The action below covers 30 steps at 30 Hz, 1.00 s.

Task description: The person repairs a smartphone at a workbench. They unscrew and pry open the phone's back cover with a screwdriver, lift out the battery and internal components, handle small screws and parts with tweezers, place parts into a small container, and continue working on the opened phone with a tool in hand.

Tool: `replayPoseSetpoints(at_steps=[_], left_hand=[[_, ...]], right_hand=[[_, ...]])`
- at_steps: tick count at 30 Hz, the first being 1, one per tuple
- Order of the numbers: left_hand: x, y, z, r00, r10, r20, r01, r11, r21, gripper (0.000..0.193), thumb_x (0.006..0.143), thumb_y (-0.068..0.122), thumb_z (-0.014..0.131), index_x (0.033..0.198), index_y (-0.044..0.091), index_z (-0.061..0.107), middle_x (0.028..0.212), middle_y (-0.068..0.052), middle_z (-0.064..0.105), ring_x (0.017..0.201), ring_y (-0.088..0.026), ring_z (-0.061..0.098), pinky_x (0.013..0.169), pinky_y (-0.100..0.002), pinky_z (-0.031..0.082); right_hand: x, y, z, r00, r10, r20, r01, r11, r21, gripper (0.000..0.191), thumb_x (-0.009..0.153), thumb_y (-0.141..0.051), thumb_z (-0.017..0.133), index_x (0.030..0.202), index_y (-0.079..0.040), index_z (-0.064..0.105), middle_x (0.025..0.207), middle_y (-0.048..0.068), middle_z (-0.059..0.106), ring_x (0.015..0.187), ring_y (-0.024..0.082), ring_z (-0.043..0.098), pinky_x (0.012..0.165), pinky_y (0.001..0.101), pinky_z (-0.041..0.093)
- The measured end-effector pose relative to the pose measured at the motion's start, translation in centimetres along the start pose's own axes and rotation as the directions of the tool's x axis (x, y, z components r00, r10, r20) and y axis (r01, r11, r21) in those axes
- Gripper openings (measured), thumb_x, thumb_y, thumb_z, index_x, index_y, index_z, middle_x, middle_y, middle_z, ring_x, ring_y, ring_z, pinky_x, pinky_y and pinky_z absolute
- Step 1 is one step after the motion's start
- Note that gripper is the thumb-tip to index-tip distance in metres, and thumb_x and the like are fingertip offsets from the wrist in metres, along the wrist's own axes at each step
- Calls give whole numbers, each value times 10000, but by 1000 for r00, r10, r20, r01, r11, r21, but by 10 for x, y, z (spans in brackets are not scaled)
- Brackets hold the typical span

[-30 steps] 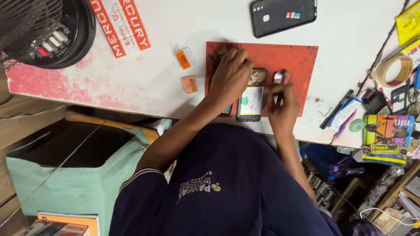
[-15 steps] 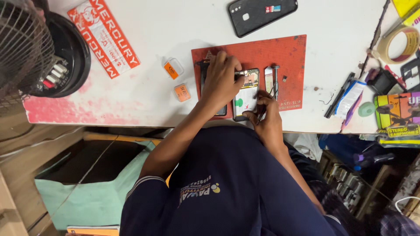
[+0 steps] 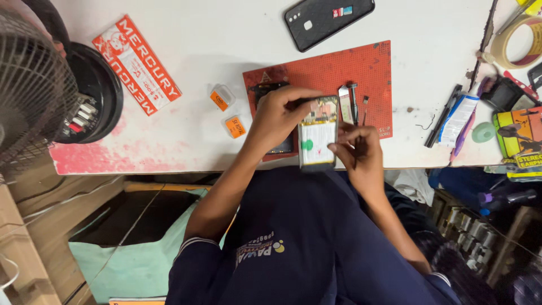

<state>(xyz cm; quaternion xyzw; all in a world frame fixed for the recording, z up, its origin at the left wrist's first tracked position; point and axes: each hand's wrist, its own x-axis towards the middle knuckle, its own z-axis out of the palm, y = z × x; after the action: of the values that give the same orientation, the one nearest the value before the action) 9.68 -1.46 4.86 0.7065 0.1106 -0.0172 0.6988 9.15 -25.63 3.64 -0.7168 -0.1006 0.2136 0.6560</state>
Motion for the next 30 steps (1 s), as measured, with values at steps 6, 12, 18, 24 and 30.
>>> replayPoseSetpoints(at_steps=[6,12,18,24,30], left_hand=[[-43,50,-25,991,-52,125,77,976,-204,267,1008,79,668,1264,26,721,1060,-24,753,825,-18,652,650,-198,519],[-63,59,-30,992,-88,95,111,959,-263,238,1030,61,664,1250,7,736,957,-1,747,714,19,574,572,-168,417],[-68,53,-29,990,-92,103,119,946,-302,208,1016,22,672,1209,-12,740,923,-1,740,738,9,591,604,-176,435],[-71,58,-28,995,-46,86,65,972,-225,212,1003,15,658,1200,3,735,1029,-15,765,817,-14,654,663,-184,494],[-71,64,-28,996,-1,84,13,990,-143,196,1003,11,650,1174,19,746,1057,-30,775,873,-40,687,711,-206,516]], right_hand=[[-36,-49,7,998,-11,61,5,996,88,392,937,159,680,1149,-58,432,1324,241,605,1137,199,677,971,338,586],[-45,-56,18,991,-37,130,11,981,194,389,920,155,663,1144,-55,425,1353,269,576,1203,244,665,981,379,599],[-48,-55,18,985,-67,161,36,981,188,393,932,148,671,1149,-64,422,1234,256,647,1257,272,642,1008,392,588],[-52,-51,16,984,-82,161,56,985,161,382,929,133,674,1131,-63,416,1193,238,676,1281,280,630,1013,400,583],[-55,-49,14,981,-88,171,67,990,123,384,938,139,683,1147,-58,428,1090,185,707,1330,270,606,1072,412,552]])
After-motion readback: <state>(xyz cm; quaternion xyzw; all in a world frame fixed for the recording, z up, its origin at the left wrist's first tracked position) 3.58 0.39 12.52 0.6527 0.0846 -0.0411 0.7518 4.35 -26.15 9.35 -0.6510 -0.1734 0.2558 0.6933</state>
